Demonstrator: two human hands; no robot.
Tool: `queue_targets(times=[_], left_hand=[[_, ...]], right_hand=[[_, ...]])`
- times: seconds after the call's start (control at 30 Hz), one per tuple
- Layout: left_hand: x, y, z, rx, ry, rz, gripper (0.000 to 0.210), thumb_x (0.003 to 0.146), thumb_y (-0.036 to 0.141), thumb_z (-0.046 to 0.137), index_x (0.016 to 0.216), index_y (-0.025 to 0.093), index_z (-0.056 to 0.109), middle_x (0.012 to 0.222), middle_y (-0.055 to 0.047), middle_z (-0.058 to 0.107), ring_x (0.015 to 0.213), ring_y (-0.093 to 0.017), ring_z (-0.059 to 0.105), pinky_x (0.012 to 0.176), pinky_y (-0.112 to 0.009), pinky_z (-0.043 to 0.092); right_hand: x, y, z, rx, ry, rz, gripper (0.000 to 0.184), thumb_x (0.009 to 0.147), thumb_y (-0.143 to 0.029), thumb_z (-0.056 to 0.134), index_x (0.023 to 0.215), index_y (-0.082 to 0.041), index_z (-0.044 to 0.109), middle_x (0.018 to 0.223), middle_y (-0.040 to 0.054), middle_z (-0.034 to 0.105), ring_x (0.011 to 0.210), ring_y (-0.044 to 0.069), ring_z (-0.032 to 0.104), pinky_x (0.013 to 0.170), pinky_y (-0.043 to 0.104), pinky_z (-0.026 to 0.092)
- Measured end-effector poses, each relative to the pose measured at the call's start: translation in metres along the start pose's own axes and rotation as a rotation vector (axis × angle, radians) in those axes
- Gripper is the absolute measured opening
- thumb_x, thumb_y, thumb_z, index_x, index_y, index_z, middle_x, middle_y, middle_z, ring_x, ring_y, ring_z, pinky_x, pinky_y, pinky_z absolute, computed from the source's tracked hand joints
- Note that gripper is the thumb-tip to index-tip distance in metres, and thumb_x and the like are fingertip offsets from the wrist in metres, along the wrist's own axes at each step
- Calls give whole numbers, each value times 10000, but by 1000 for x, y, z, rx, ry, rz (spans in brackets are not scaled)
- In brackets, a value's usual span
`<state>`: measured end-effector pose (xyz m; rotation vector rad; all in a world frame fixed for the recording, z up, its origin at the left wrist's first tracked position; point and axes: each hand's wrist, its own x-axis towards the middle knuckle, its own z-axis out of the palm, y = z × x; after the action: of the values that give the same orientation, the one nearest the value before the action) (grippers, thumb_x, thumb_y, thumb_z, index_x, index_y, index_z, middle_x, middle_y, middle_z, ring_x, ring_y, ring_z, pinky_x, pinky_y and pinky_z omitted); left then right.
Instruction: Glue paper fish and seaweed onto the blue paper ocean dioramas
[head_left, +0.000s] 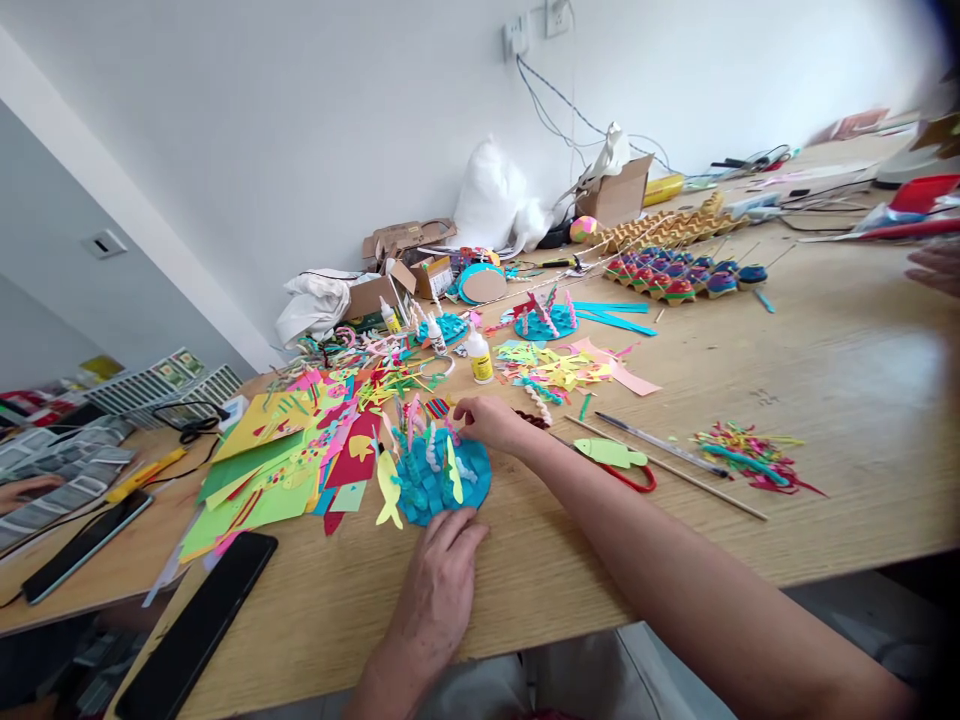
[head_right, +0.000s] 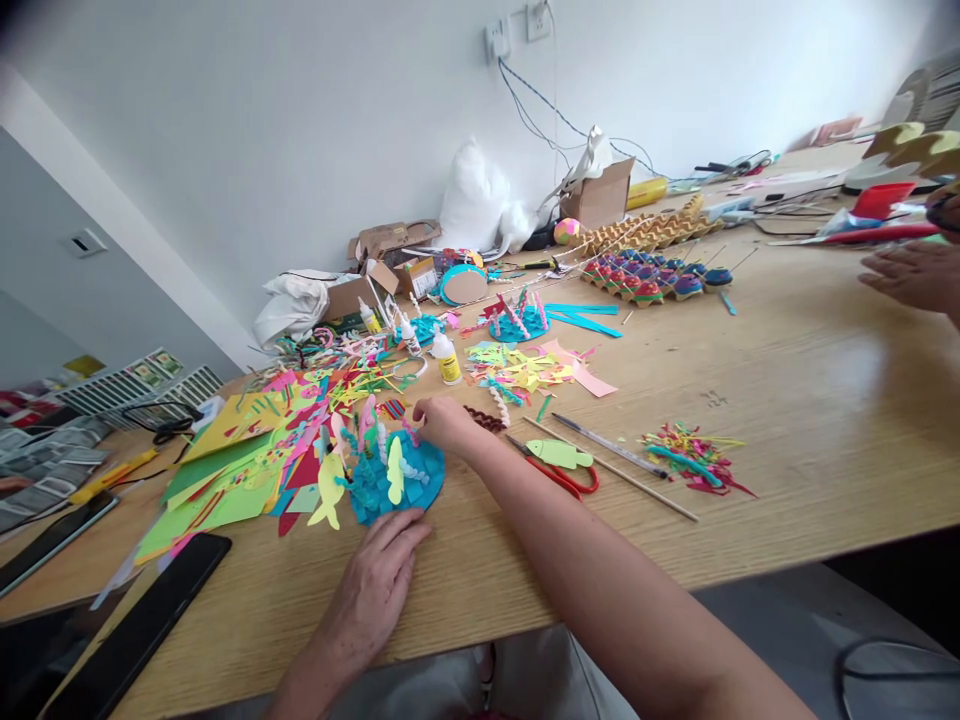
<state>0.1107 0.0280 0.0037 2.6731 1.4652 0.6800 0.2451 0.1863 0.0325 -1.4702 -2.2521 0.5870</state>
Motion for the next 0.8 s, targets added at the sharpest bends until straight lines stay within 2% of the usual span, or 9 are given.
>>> queue_targets(times=[0.1,0.33,0.8], left_hand=[[0,1,0,-4,7,3,367,736,0,363,981,149,592,1044,-93,592,973,-205,534,820,-408,492],[0,3,-1,6,-18,-18,359,729,-8,379,965,145,601,1054,-97,585,977,-209,526,830,-407,486],[1,6,-2,-23,-51,-56,353,739,-10,372,966,146,593,1062,-89,574,982,-193,497,844,-390,461]], right_hand=[[-1,-2,1,69,-5,1,356,617,-263,636,968,-207,620,746,-9,641,629,113,548,494,187,320],[0,-4,9,211,-12,-12,204,691,-254,537,862,-194,631,580,-51,602,501,68,480,430,164,282],[2,-1,16,169,43,2,107,668,-254,544,663,-158,592,544,-27,563,477,80,459,427,184,256]])
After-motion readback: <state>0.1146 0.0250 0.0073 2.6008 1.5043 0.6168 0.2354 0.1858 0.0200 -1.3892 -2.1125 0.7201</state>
